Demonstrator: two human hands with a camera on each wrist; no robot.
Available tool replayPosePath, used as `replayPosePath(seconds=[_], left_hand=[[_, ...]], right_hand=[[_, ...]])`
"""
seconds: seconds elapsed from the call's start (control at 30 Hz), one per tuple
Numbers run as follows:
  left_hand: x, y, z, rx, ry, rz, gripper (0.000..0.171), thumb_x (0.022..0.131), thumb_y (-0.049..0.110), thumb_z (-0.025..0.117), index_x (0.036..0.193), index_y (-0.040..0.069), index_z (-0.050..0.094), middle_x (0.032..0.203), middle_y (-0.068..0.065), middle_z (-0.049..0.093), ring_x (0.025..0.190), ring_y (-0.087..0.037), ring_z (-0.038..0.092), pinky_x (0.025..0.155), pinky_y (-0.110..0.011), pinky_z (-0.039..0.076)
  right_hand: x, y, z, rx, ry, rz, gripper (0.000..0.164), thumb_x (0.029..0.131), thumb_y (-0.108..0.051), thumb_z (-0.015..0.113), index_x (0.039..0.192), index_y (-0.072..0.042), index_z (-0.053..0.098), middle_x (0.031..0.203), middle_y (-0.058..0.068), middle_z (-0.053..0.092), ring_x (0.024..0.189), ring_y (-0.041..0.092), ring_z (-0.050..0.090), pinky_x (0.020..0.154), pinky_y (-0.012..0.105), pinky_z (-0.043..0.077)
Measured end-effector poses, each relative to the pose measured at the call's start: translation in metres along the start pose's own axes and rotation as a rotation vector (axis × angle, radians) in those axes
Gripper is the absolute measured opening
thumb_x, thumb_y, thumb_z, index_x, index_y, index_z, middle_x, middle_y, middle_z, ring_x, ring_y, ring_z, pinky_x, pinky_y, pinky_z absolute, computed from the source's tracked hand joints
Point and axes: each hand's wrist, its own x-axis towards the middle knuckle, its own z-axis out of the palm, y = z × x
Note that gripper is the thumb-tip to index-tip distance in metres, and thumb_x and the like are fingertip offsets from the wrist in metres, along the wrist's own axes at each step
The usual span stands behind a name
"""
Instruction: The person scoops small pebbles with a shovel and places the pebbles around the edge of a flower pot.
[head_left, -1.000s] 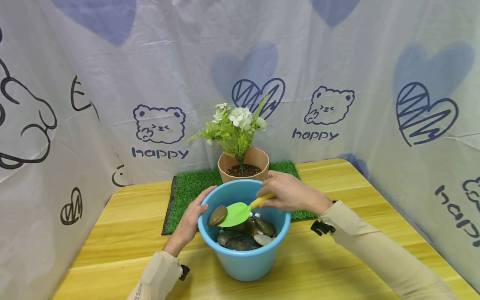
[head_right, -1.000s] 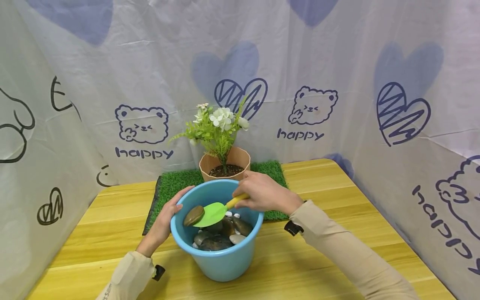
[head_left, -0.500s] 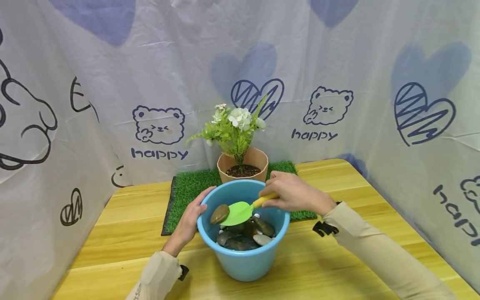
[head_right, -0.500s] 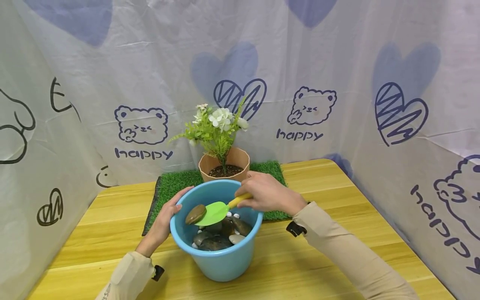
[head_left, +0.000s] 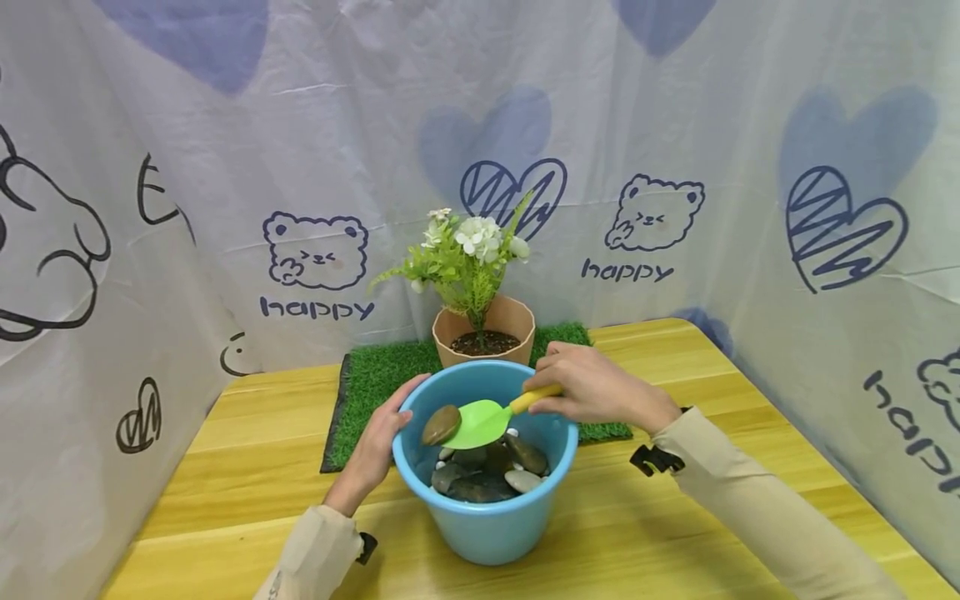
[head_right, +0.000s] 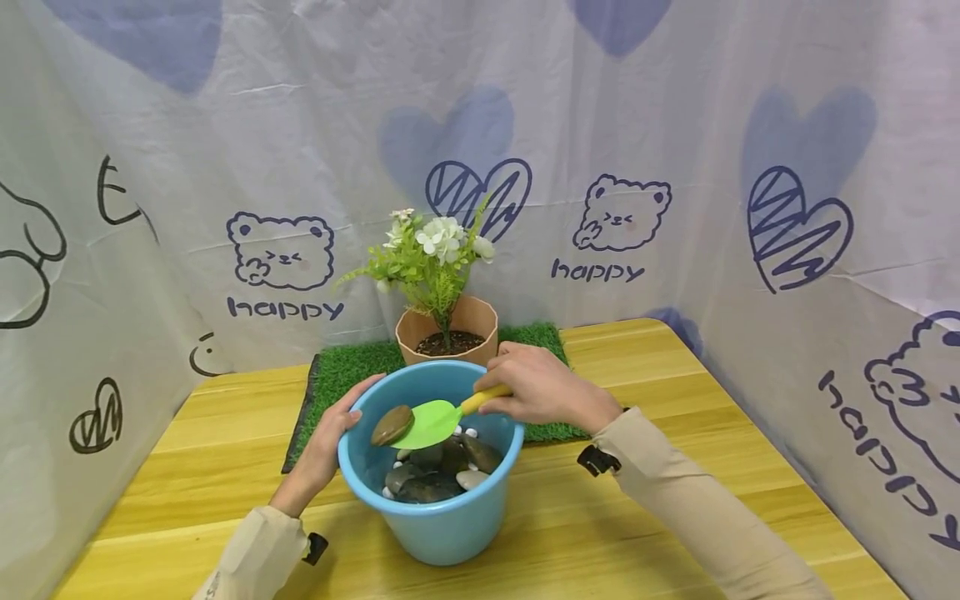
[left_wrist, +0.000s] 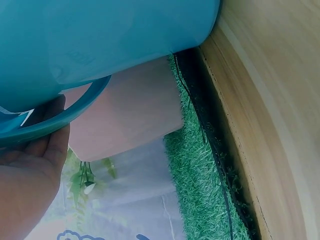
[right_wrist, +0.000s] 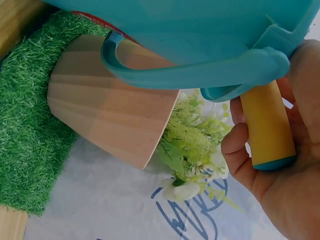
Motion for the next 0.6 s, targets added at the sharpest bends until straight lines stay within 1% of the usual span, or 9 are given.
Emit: replayPosePath(seconds=[0.1,0.23,0.33,0.43,0.6], left_hand=[[0.0008,-0.0012,-0.0003,-0.001,-0.001,0.004,0.056,0.097,0.031,0.031,0.151,0.019,0.038,0.145,-0.017,0.049,0.124,-0.040,0.055,0.092,-0.048,0.051],[-0.0005,-0.0018,-0.0013,-0.013,0.009,0.006,0.056,0.096,0.030,0.032,0.151,0.022,0.039,0.144,-0.017,0.050,0.124,-0.040,0.055,0.090,-0.048,0.051],[-0.0002,-0.0013,-0.0021,-0.028,0.003,0.010,0.056,0.095,0.028,0.032,0.151,0.022,0.039,0.145,-0.017,0.050,0.124,-0.040,0.055,0.091,-0.049,0.050],[0.0017,-0.0001,-0.0029,-0.047,-0.018,0.007,0.055,0.096,0.025,0.033,0.150,0.023,0.039,0.146,-0.015,0.049,0.125,-0.040,0.054,0.092,-0.048,0.051],[0.0037,-0.0006,-0.0044,-0.083,-0.056,-0.008,0.054,0.096,0.020,0.038,0.150,0.022,0.040,0.147,-0.013,0.047,0.126,-0.039,0.054,0.091,-0.040,0.052]], right_hand=[[-0.0008,0.0011,0.0007,0.003,0.013,0.002,0.022,0.084,-0.034,0.075,0.104,-0.024,0.078,0.089,-0.012,0.070,0.074,0.006,0.043,0.065,0.022,0.036],[0.0012,0.0002,0.0016,0.006,0.011,-0.010,0.023,0.085,-0.035,0.074,0.105,-0.023,0.078,0.090,-0.011,0.070,0.076,0.006,0.045,0.066,0.022,0.038],[0.0019,-0.0011,0.0020,0.005,0.006,-0.006,0.024,0.085,-0.036,0.073,0.106,-0.024,0.078,0.091,-0.011,0.070,0.076,0.006,0.046,0.066,0.022,0.038],[0.0007,-0.0006,0.0028,0.007,0.007,0.008,0.024,0.084,-0.034,0.074,0.106,-0.024,0.078,0.092,-0.011,0.070,0.076,0.006,0.045,0.066,0.022,0.038],[-0.0024,0.0005,0.0047,0.013,0.021,0.016,0.024,0.084,-0.035,0.074,0.105,-0.025,0.078,0.091,-0.012,0.069,0.076,0.005,0.044,0.066,0.022,0.038]])
